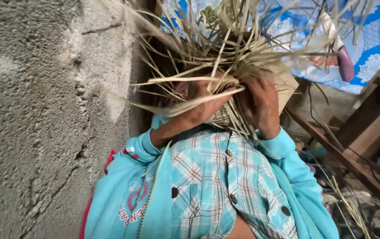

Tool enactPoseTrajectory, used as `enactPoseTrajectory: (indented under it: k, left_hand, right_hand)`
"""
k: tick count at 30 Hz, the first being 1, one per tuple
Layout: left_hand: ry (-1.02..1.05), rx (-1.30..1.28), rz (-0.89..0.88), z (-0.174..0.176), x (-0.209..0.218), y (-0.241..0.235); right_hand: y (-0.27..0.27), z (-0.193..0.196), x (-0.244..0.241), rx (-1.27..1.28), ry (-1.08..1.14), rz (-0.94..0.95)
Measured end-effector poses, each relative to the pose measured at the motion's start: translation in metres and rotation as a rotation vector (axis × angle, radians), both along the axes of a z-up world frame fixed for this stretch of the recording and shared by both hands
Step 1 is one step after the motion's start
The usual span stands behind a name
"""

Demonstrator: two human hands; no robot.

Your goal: The person sits on the floor and weaves a basket using dried palm leaves. They interlace the leaves by hand, shaping the basket's rim and sides. The process is continuous and repetitive, focusing on the manual manipulation of the leaves.

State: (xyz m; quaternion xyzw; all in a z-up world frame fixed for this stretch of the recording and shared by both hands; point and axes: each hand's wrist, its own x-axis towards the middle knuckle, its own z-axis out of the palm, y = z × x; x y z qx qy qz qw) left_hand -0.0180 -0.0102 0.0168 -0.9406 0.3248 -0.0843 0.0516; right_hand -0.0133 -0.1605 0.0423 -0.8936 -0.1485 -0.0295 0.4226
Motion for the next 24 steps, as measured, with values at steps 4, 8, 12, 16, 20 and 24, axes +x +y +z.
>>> enactPoseTrajectory:
  k: [4,8,12,16,20,24]
  left_hand:
    - [0.759,-1.220,0.347,-0.022,0.004,-0.009]
    - [0.795,-1.154,0.260,-0.009,0.013,-0.005]
    - [1.135,-1.120,0.356,-0.002,0.023,-0.008]
    - [1.151,-1.153,0.371,-0.002,0.019,-0.005]
    - [1.120,-1.300,0.373,-0.030,0.010,-0.016]
    - [1.131,-1.252,0.408,-0.012,0.019,-0.011]
  right_hand:
    - [-0.011,0.003,0.001,0.129,0.251,0.008]
    - [-0.014,-0.001,0.000,0.152,0.237,-0.022]
    - [-0.013,-0.008,0.000,0.204,0.195,-0.055]
    - [-0.015,-0.013,-0.008,0.231,0.196,-0.053]
    - [-0.019,-0.014,-0.006,0.306,0.124,-0.010]
    - [-0.010,0.026,-0.010,0.321,0.147,0.049]
